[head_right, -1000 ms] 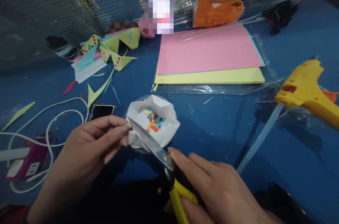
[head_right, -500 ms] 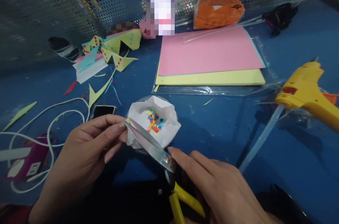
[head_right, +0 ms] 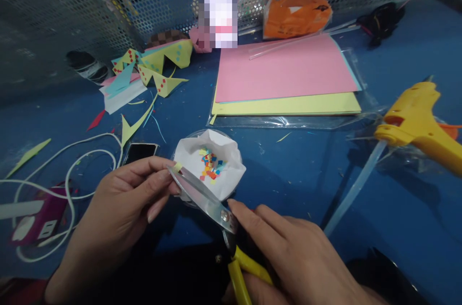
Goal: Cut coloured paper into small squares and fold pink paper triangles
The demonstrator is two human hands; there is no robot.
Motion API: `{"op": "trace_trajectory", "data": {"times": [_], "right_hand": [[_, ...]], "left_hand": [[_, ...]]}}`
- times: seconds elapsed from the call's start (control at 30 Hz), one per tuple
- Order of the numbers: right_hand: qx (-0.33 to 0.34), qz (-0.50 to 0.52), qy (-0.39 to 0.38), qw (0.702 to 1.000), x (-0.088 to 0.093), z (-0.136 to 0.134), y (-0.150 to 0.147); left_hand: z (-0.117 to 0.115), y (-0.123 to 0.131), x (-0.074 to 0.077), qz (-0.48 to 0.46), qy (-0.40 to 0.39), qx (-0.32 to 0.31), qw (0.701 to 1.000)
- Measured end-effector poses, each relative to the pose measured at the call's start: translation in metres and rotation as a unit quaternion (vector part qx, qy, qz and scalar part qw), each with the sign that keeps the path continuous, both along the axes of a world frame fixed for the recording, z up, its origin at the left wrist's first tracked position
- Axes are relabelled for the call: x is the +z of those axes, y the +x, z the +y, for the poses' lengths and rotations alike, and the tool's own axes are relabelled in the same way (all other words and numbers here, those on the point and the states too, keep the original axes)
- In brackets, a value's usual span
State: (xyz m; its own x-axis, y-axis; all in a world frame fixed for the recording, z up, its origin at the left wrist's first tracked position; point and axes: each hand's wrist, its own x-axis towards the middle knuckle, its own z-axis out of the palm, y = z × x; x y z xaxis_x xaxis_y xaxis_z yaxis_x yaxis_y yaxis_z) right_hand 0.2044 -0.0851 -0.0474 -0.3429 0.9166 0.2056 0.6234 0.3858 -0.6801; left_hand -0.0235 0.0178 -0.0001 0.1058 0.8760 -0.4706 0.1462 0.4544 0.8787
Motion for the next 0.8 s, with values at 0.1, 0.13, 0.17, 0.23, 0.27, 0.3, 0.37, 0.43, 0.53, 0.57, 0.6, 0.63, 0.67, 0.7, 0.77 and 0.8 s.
{"op": "trace_trajectory", "data": {"times": [0.1, 0.13, 0.17, 0.23, 0.27, 0.3, 0.37, 0.43, 0.53, 0.57, 0.6, 0.63, 0.67, 0.7, 0.77, 0.8], "right_hand": [[-0.007, -0.002, 0.005, 1.000, -0.002, -0.002, 0.000], [-0.008, 0.000, 0.005, 1.000, -0.003, -0.002, 0.000], [-0.010, 0.002, 0.008, 1.000, -0.003, -0.002, -0.001], [-0.011, 0.006, 0.008, 1.000, -0.003, -0.002, -0.001], [-0.010, 0.008, 0.007, 1.000, -0.002, -0.001, -0.001], [-0.010, 0.010, 0.004, 1.000, -0.001, 0.000, -0.001], [-0.002, 0.012, -0.006, 1.000, 0.003, 0.003, -0.002], [0.009, 0.008, -0.024, 1.000, 0.008, 0.006, -0.002], [0.019, 0.013, -0.040, 0.999, 0.012, 0.008, -0.002], [0.018, 0.018, -0.040, 0.999, 0.011, 0.008, -0.001], [0.015, 0.023, -0.036, 0.999, 0.010, 0.008, -0.001], [0.013, 0.026, -0.032, 0.999, 0.008, 0.006, -0.001], [0.010, 0.026, -0.029, 0.999, 0.006, 0.005, 0.000], [0.007, 0.024, -0.028, 0.999, 0.005, 0.004, 0.001], [0.003, 0.021, -0.029, 0.999, 0.003, 0.002, 0.001], [0.002, 0.022, -0.027, 0.999, 0.003, 0.002, 0.002]], "left_hand": [[0.000, 0.000, 0.001, 0.003, 0.000, -0.005, 1.000], [0.000, 0.001, 0.002, 0.005, 0.001, -0.007, 1.000], [0.000, 0.001, 0.002, 0.007, 0.002, -0.009, 1.000], [0.000, 0.001, 0.003, 0.009, 0.004, -0.011, 1.000], [0.000, 0.001, 0.003, 0.009, 0.004, -0.011, 1.000], [0.000, 0.000, 0.003, 0.009, 0.002, -0.010, 1.000], [0.000, 0.001, 0.003, 0.007, -0.001, -0.005, 1.000], [0.001, 0.001, 0.003, 0.004, -0.004, -0.002, 1.000], [0.001, 0.003, 0.003, 0.005, -0.005, 0.002, 1.000], [0.001, 0.004, 0.003, 0.006, -0.005, 0.003, 1.000], [0.001, 0.004, 0.004, 0.008, -0.005, 0.003, 1.000], [0.001, 0.004, 0.004, 0.009, -0.004, 0.002, 1.000], [0.001, 0.004, 0.005, 0.011, -0.003, 0.000, 1.000], [0.001, 0.004, 0.005, 0.014, -0.001, -0.004, 1.000], [0.000, 0.003, 0.005, 0.022, 0.002, -0.013, 1.000], [0.000, 0.002, 0.006, 0.026, 0.001, -0.019, 0.999]]}}
